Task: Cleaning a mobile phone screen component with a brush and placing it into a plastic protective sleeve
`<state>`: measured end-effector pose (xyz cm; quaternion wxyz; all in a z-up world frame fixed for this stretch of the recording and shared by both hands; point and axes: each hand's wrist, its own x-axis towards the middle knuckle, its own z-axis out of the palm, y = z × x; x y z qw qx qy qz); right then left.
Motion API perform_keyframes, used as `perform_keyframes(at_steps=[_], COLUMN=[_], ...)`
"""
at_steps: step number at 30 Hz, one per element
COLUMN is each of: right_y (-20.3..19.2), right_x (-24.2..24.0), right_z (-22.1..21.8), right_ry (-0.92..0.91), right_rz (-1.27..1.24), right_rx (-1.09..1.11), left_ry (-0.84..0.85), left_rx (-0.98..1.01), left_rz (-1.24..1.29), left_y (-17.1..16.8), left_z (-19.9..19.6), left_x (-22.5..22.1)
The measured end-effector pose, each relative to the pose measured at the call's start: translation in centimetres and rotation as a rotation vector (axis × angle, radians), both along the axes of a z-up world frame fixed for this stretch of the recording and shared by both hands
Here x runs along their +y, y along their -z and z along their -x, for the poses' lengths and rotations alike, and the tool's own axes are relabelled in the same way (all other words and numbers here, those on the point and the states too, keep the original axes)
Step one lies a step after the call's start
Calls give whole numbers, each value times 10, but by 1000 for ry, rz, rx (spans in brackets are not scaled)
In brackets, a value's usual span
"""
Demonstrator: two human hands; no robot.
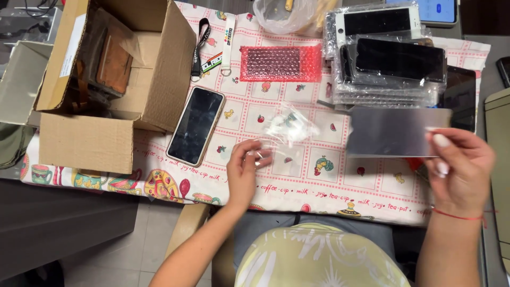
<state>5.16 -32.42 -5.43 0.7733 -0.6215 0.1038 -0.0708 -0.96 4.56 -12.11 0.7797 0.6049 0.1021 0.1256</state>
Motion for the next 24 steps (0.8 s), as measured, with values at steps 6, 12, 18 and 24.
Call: perform_keyframes(at_steps=[6,12,18,24], right_y=[1,-4,26,21], right_x=[41,87,105,104], right_z=[-2,14,40,49], right_ry=[-157,-185,-295,-442], right_rz=[-5,228,875,1111], right_rx=[7,0,-272,-400], left_ry=[185,423,339,386], left_rx=[38,108,-126,-218], left_rz=[-12,-554,-974,-984], left_y=[32,-13,-11,-3], left_z=[36,35,31,29], left_x=[-43,-34,-24,-24])
